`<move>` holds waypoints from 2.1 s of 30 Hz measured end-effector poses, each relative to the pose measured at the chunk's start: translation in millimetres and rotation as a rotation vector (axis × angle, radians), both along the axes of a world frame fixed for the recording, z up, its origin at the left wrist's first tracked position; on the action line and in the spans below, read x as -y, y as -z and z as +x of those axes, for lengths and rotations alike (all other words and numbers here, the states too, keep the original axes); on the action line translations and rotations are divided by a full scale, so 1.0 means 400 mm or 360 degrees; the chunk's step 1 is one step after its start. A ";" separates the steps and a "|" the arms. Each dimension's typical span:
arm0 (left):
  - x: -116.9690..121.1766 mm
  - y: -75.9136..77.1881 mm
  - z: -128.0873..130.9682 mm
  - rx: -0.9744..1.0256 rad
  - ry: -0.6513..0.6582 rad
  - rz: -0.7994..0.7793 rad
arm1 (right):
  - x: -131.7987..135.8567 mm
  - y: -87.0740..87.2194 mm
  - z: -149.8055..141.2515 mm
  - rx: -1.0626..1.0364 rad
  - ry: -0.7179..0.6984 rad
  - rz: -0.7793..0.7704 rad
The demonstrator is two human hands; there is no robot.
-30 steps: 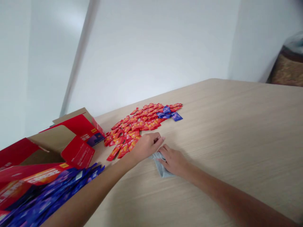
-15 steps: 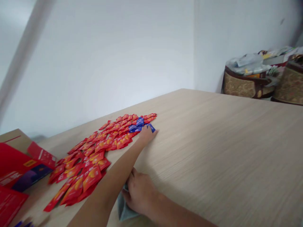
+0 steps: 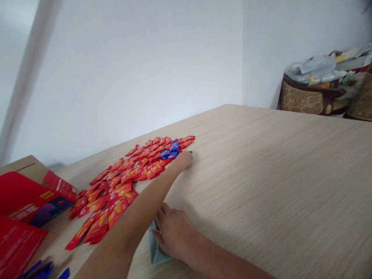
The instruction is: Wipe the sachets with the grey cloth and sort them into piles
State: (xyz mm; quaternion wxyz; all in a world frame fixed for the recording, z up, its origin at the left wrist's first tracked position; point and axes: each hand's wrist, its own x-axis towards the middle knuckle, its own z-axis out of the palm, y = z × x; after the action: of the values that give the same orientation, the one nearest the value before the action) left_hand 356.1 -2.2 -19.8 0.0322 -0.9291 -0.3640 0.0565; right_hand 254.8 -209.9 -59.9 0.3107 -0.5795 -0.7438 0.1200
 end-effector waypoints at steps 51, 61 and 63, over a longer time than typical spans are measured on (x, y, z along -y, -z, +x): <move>0.796 -0.088 -0.948 0.0004 0.0330 -0.0524 | -0.021 0.016 0.175 0.0191 0.0201 -0.0111; 0.821 -0.029 -0.996 -0.0075 0.0575 -0.0331 | -0.007 -0.003 0.163 0.0326 0.0216 -0.0079; 0.833 -0.034 -1.003 -0.0002 0.0557 -0.0350 | -0.002 -0.015 0.155 0.0347 0.0224 -0.0052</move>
State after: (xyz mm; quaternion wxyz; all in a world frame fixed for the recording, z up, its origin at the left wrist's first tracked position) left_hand -45.3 -335.5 -6.2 -0.0600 -0.9761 -0.1886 0.0900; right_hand 317.0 -209.2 -53.7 0.2261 -0.6448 -0.7287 0.0464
